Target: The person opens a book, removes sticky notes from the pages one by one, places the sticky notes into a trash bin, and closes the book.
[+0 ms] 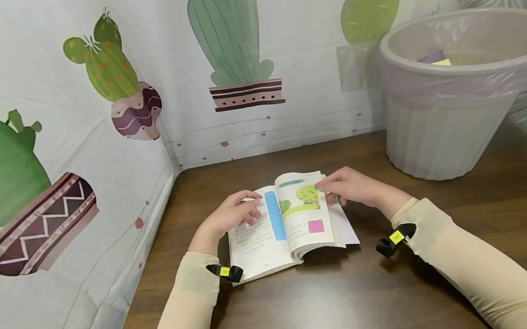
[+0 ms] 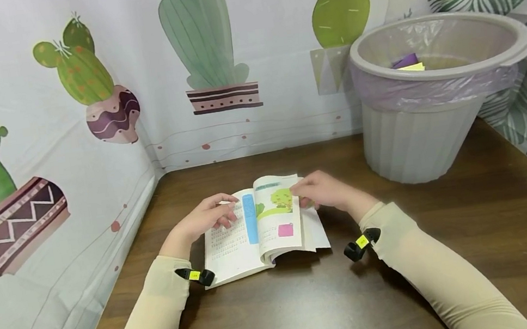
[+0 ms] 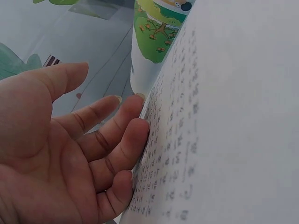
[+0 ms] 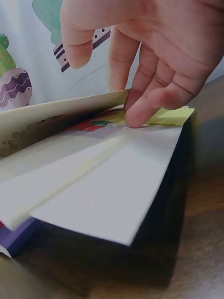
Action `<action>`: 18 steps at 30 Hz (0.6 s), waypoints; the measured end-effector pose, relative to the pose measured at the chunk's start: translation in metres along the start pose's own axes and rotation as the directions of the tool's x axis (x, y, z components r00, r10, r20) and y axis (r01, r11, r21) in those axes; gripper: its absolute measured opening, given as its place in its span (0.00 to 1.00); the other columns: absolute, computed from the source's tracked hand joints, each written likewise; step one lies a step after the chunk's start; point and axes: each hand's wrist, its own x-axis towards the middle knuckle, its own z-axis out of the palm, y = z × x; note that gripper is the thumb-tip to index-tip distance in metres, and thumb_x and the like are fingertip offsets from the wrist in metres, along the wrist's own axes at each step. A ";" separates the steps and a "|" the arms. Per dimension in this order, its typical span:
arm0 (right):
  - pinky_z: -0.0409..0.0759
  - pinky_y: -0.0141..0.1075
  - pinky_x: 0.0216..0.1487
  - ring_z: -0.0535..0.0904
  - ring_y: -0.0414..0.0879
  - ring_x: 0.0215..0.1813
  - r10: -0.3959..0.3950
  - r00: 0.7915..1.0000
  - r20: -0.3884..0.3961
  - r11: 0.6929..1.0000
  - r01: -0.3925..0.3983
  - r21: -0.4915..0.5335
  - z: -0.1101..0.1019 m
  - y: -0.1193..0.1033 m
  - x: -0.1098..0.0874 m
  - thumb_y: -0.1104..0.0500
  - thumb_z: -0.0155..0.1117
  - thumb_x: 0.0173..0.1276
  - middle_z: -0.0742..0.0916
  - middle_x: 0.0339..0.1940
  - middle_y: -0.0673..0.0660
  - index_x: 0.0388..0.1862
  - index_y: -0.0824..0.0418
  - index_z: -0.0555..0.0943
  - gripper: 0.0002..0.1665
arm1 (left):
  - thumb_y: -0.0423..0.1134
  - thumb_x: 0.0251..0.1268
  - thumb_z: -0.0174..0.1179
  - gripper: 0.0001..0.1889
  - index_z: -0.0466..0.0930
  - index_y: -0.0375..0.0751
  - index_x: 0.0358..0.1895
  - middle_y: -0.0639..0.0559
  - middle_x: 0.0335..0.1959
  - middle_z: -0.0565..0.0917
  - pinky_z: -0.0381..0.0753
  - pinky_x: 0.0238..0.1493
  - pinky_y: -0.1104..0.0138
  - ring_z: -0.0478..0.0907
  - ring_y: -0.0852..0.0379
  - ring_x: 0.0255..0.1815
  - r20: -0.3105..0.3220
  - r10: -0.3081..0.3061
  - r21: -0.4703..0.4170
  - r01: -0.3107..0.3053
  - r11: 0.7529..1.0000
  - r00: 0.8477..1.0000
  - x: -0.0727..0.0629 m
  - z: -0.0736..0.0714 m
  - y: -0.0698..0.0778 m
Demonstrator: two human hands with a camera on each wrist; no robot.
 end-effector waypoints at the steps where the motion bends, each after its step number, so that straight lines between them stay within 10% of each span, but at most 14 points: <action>1: 0.83 0.39 0.39 0.83 0.54 0.47 0.004 1.000 0.009 1.000 -0.004 0.016 0.000 0.000 0.000 0.52 0.58 0.78 0.87 0.55 0.64 0.64 0.66 0.82 0.25 | 0.55 0.78 0.55 0.22 0.75 0.48 0.66 0.42 0.46 0.87 0.73 0.41 0.62 0.85 0.48 0.40 0.000 -0.001 0.000 0.001 1.000 1.000 0.000 0.000 0.000; 4: 0.86 0.44 0.49 0.83 0.55 0.53 0.016 0.999 0.032 0.998 -0.018 0.052 0.002 0.001 0.000 0.51 0.58 0.78 0.82 0.66 0.65 0.66 0.66 0.80 0.26 | 0.55 0.78 0.55 0.22 0.75 0.48 0.66 0.43 0.45 0.87 0.73 0.41 0.62 0.85 0.48 0.40 -0.001 0.000 -0.001 0.000 1.000 1.000 0.001 0.000 -0.001; 12: 0.84 0.43 0.52 0.78 0.52 0.51 -0.011 1.000 -0.016 1.000 0.011 0.007 0.010 -0.004 0.000 0.52 0.59 0.77 0.84 0.51 0.61 0.70 0.62 0.78 0.27 | 0.56 0.78 0.55 0.20 0.76 0.52 0.64 0.45 0.43 0.88 0.73 0.41 0.61 0.86 0.49 0.39 -0.008 0.006 -0.002 -0.006 1.000 1.000 0.003 -0.001 -0.002; 18: 0.82 0.43 0.54 0.77 0.52 0.58 -0.069 0.997 -0.020 0.994 0.067 -0.085 0.015 -0.013 -0.003 0.52 0.58 0.78 0.80 0.69 0.63 0.73 0.60 0.75 0.28 | 0.55 0.78 0.55 0.19 0.76 0.53 0.63 0.46 0.42 0.88 0.73 0.39 0.61 0.86 0.49 0.38 -0.015 0.012 -0.010 -0.012 1.000 1.000 0.002 -0.002 -0.003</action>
